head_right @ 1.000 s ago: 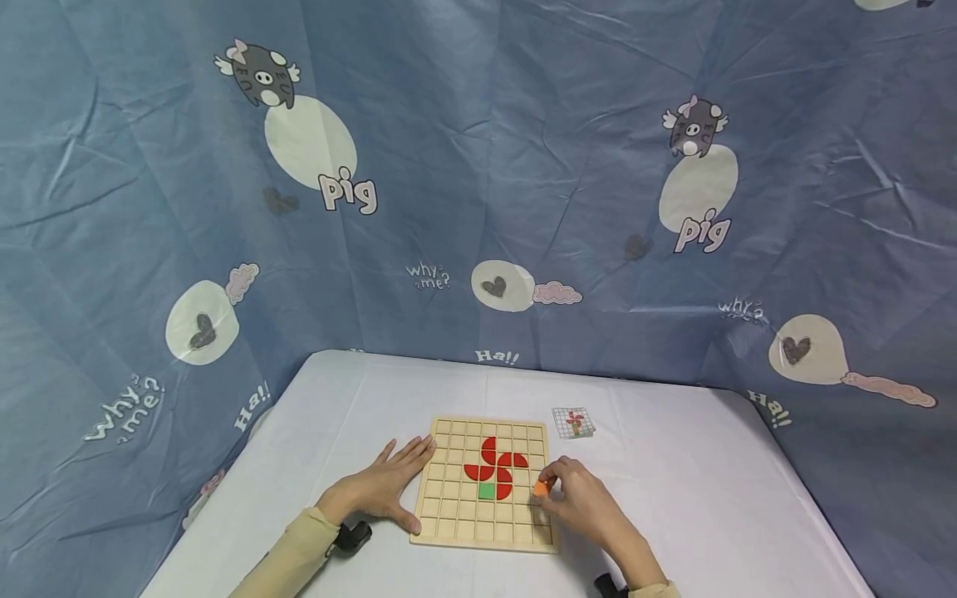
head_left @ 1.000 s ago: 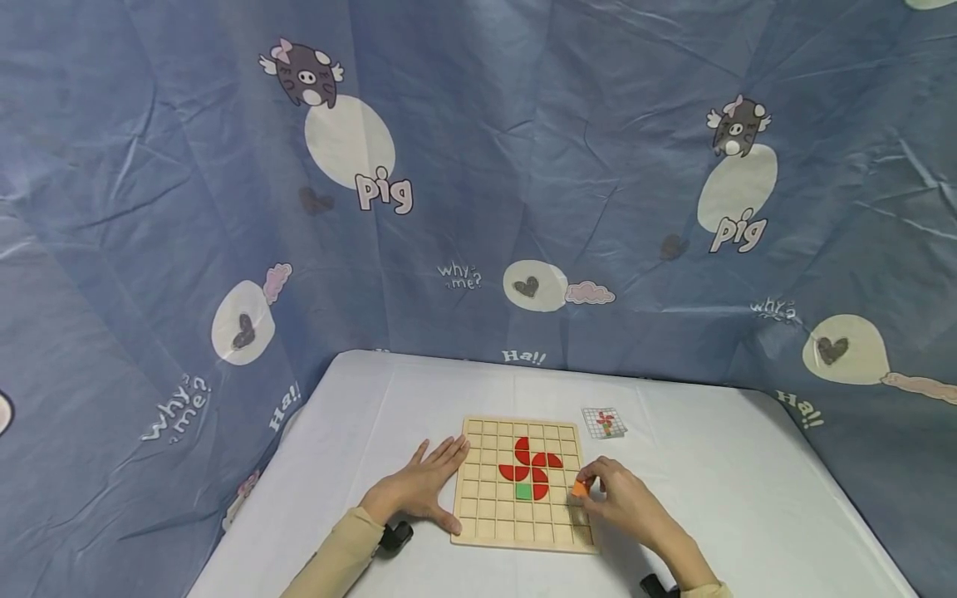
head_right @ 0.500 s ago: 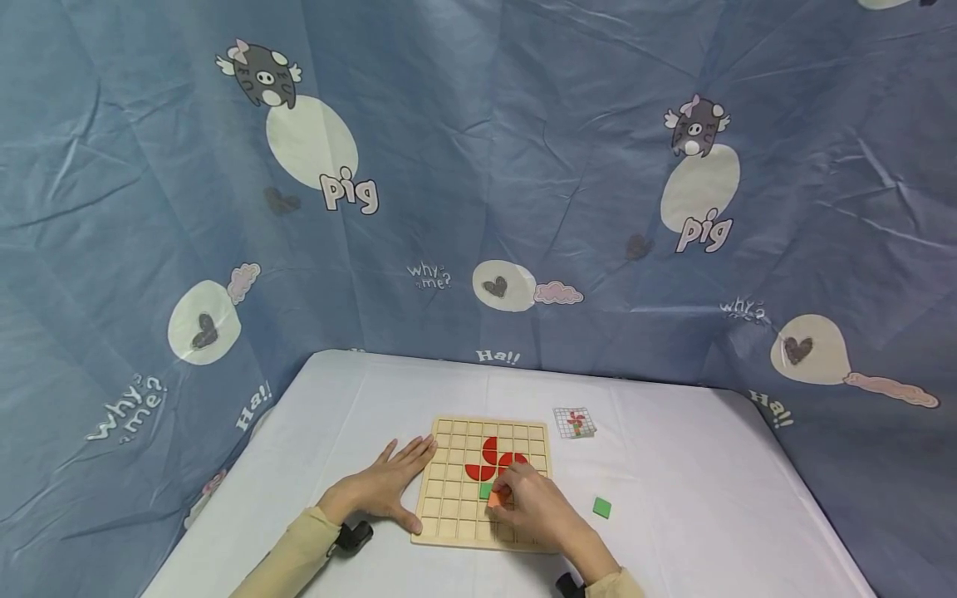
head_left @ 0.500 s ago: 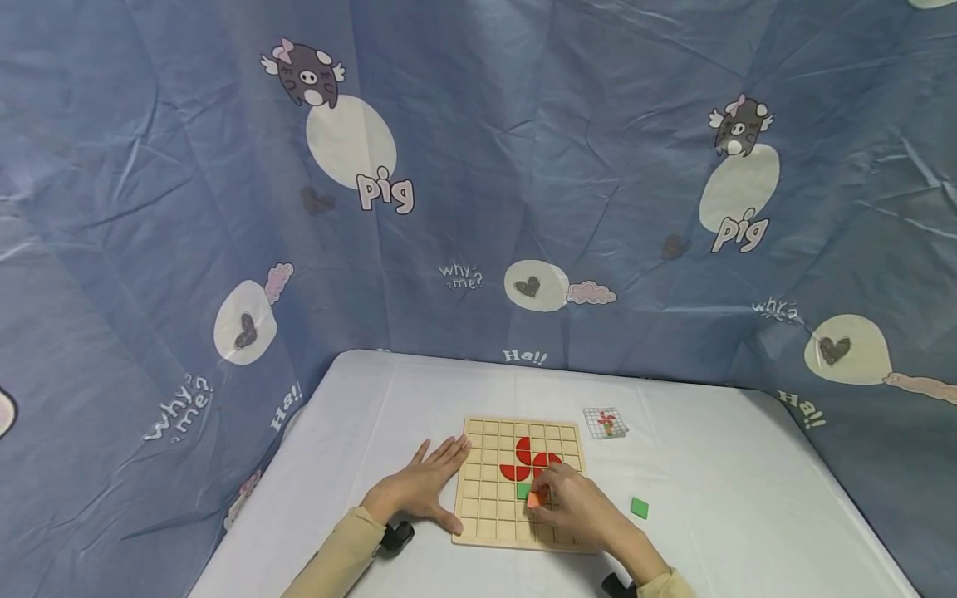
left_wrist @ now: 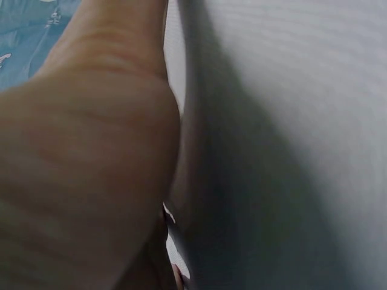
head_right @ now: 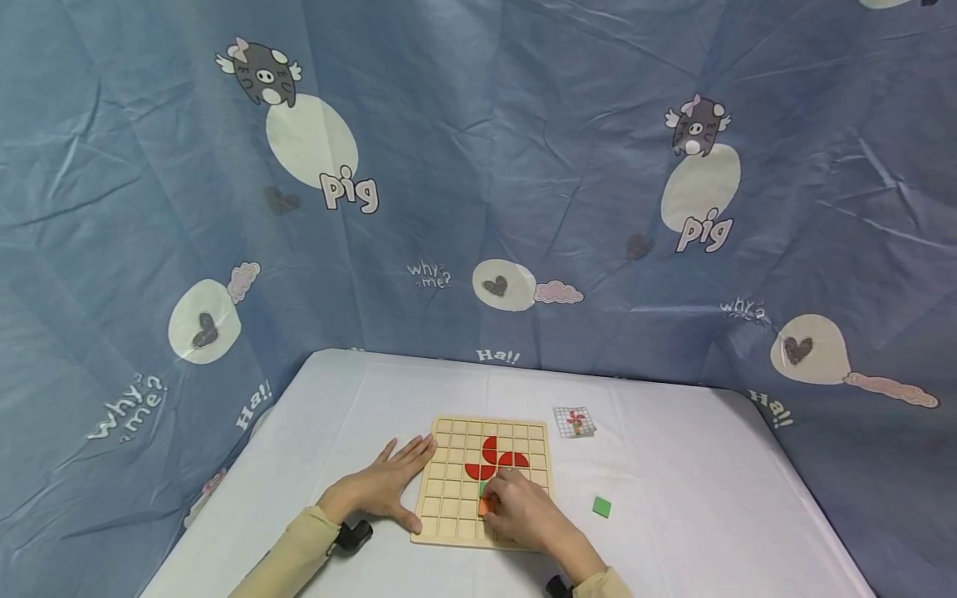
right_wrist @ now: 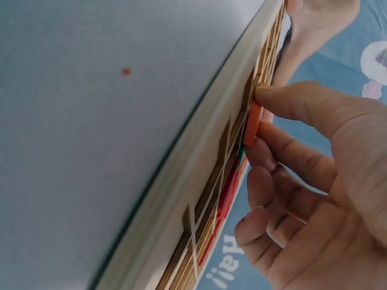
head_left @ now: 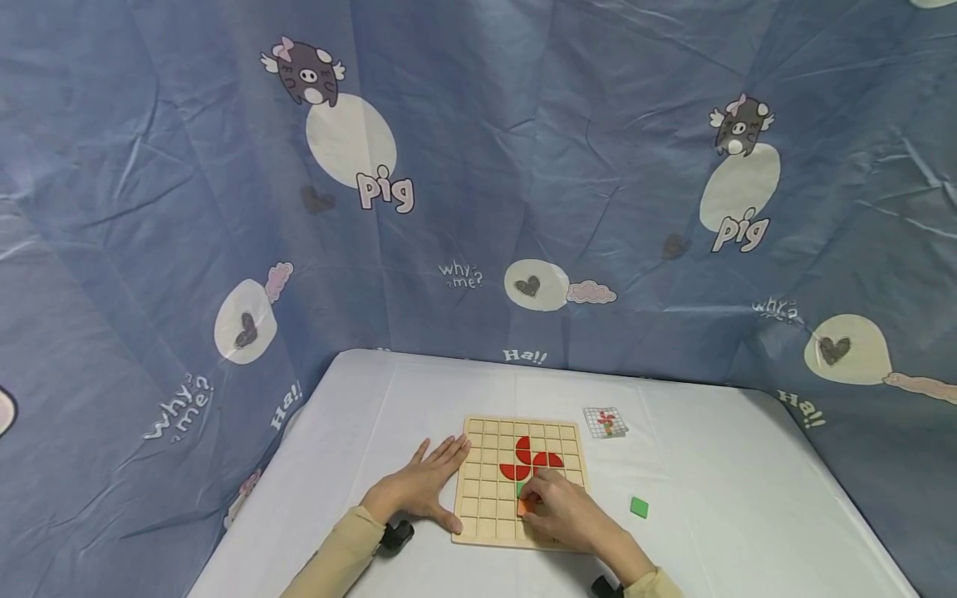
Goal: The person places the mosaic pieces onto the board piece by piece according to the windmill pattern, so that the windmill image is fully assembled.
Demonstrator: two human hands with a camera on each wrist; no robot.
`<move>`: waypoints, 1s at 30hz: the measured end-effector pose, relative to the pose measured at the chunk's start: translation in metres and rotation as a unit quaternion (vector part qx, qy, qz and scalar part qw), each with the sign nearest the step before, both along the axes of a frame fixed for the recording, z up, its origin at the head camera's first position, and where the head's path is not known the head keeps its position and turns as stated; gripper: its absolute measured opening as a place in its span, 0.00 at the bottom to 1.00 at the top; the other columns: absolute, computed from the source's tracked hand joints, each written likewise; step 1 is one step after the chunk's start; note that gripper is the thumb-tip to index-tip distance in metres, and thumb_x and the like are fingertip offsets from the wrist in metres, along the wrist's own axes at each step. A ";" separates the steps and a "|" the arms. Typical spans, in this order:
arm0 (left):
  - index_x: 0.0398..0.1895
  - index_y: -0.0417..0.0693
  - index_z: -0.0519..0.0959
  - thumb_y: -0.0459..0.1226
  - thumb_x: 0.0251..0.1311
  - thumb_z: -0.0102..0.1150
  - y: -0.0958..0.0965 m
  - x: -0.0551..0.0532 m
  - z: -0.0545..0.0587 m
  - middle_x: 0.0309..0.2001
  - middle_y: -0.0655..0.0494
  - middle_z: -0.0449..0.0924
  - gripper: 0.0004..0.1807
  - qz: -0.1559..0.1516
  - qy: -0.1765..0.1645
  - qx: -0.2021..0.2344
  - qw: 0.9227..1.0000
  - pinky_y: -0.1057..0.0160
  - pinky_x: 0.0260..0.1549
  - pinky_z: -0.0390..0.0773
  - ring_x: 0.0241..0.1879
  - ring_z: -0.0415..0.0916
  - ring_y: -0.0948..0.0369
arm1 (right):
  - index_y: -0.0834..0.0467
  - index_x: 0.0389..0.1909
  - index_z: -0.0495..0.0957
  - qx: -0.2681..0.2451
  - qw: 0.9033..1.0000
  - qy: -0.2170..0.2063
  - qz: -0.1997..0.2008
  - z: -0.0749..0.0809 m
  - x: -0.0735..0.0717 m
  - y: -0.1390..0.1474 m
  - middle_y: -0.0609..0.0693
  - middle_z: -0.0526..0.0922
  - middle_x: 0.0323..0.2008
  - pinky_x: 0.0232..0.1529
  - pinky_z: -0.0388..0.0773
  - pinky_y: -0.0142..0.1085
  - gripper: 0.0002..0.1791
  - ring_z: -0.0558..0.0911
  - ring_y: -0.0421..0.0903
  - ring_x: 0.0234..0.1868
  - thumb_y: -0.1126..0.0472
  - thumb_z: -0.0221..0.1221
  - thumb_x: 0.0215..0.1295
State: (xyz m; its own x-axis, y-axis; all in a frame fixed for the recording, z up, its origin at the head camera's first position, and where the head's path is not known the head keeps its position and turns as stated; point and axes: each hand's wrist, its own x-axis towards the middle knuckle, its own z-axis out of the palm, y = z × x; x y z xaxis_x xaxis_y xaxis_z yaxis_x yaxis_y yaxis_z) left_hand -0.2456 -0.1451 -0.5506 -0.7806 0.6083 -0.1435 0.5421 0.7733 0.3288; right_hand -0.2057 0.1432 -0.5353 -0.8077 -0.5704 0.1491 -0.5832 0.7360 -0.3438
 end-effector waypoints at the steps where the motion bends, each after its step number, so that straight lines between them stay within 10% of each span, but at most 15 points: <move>1: 0.77 0.43 0.41 0.69 0.34 0.68 0.000 0.000 0.000 0.78 0.47 0.37 0.73 -0.001 0.001 -0.003 1.000 0.37 0.72 0.36 0.77 0.36 0.48 | 0.50 0.37 0.83 0.003 1.000 0.000 -0.002 0.000 0.000 0.000 0.38 0.73 0.34 0.32 0.74 0.29 0.10 0.69 0.32 0.35 0.53 0.69 0.55; 30: 0.77 0.44 0.41 0.70 0.33 0.67 0.000 0.000 -0.002 0.78 0.48 0.37 0.73 -0.001 0.008 -0.005 1.000 0.37 0.73 0.36 0.77 0.36 0.49 | 0.51 0.40 0.83 -0.007 1.000 -0.022 -0.007 -0.002 0.001 0.000 0.38 0.76 0.37 0.34 0.76 0.29 0.11 0.71 0.34 0.35 0.53 0.67 0.57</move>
State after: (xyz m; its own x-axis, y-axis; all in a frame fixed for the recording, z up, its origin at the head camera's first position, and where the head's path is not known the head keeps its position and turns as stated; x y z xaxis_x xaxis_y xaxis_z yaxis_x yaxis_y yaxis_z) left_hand -0.2459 -0.1453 -0.5523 -0.7819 0.6081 -0.1375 0.5486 0.7758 0.3116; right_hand -0.2050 0.1432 -0.5371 -0.8215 -0.5573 0.1209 -0.5570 0.7388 -0.3794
